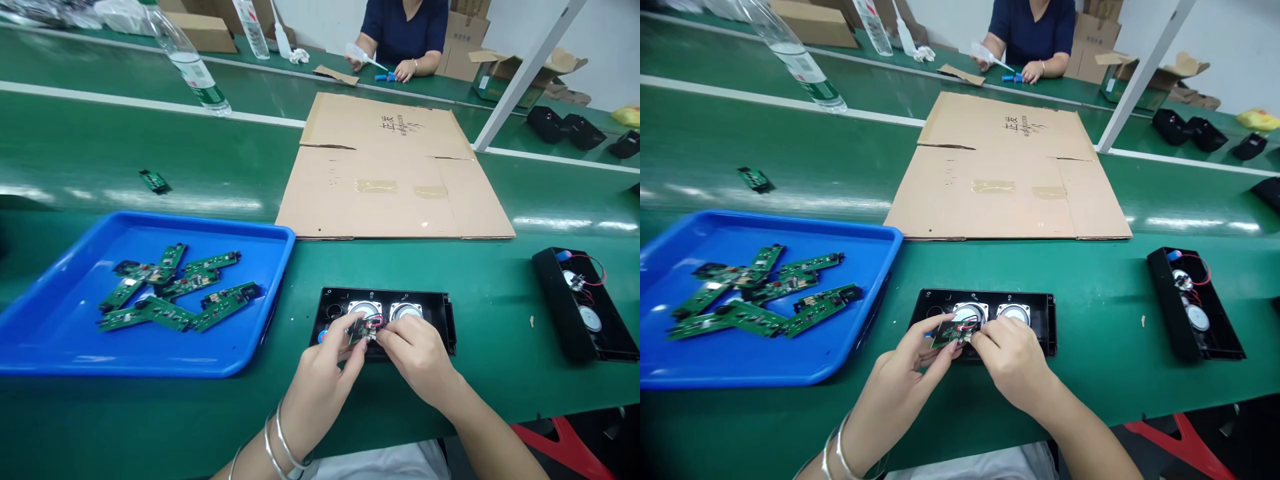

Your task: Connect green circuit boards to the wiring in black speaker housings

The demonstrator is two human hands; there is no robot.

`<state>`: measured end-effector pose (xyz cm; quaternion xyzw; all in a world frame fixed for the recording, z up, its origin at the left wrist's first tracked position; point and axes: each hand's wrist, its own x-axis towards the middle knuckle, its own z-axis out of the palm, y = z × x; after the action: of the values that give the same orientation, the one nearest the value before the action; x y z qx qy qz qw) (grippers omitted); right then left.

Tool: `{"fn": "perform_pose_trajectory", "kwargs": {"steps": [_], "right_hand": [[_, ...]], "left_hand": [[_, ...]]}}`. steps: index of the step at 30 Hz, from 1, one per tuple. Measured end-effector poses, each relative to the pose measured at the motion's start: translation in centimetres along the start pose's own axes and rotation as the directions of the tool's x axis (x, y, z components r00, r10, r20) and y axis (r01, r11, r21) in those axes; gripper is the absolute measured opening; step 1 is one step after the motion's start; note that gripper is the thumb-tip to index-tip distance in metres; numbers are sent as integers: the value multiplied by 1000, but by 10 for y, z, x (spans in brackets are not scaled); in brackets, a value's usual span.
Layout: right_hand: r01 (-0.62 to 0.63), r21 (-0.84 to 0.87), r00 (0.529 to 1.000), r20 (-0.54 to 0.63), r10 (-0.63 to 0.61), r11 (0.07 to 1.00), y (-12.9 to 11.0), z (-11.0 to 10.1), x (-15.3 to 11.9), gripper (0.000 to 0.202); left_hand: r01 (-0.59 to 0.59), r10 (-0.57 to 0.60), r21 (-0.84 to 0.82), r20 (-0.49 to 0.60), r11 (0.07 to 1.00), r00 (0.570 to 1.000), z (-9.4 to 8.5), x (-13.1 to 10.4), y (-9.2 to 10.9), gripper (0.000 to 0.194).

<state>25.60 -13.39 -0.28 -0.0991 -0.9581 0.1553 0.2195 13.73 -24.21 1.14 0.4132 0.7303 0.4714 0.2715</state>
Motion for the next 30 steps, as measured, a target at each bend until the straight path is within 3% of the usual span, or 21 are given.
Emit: {"fn": "perform_pose_trajectory", "kwargs": {"steps": [6, 11, 16, 19, 21, 25, 30], "right_hand": [[-193, 115, 971, -121, 207, 974, -1, 6, -1, 26], [-222, 123, 957, -164, 240, 967, -2, 9, -1, 27], [-258, 143, 952, -129, 277, 955, -1, 11, -2, 15], [-247, 189, 967, -19, 255, 950, 3, -1, -4, 11], [-245, 195, 969, 48, 240, 950, 11, -15, -7, 27], [-248, 74, 969, 37, 245, 966, 33, -45, -17, 65], [-153, -100, 959, 224, 172, 983, 48, -53, -20, 125]], "left_hand": [[-113, 113, 51, 8, 992, 994, 0, -3, -4, 21], [-110, 110, 31, -4, 993, 994, 1, -4, -4, 20], [-108, 110, 57, -31, 993, 993, 3, -3, -2, 18], [-151, 164, 136, -87, 979, 983, 4, -5, -3, 16], [-189, 216, 211, -112, 959, 970, 4, -8, -4, 16], [-249, 304, 353, -111, 902, 946, -4, -12, -6, 17], [-192, 229, 316, -87, 929, 969, -14, -11, -7, 25]]}}
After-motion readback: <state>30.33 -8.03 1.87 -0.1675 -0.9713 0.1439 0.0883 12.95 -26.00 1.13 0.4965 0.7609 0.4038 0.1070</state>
